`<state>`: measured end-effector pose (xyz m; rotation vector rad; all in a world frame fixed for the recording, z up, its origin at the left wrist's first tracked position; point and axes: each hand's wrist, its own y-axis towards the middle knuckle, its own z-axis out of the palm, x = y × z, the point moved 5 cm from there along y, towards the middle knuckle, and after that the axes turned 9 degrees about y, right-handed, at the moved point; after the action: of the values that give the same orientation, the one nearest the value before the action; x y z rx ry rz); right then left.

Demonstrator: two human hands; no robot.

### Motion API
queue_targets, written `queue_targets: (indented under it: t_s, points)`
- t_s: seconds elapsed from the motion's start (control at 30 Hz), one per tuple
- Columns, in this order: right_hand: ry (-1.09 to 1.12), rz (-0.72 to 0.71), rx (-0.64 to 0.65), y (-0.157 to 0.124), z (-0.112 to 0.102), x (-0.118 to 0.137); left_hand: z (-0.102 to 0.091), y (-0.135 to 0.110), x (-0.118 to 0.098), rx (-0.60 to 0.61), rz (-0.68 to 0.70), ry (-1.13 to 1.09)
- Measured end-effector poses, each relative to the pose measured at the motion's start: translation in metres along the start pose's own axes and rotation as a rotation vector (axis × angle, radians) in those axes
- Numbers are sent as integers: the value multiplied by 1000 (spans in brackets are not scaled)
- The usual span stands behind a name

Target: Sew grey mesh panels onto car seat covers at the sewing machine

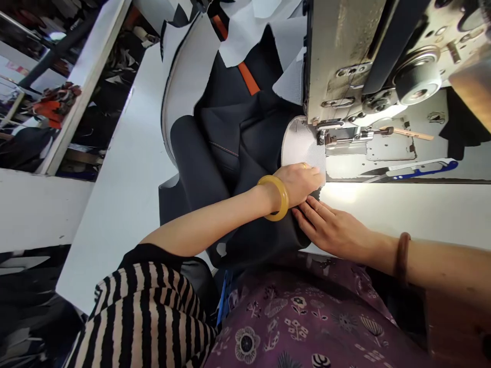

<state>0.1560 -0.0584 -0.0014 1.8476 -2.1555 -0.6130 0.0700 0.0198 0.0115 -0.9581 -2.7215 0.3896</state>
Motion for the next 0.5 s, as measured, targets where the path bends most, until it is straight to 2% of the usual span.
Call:
queue_targets:
  t_s: [0.13,0.27,0.5]
  points:
    - [-2,7,10,0,0,-4,1,1,0,-22,55,26]
    - [-5,13,23,-2,2,-12,-3,5,3,-22,20,28]
    - [-8,53,23,-1,3,-32,-7,16,14,64,-13,29]
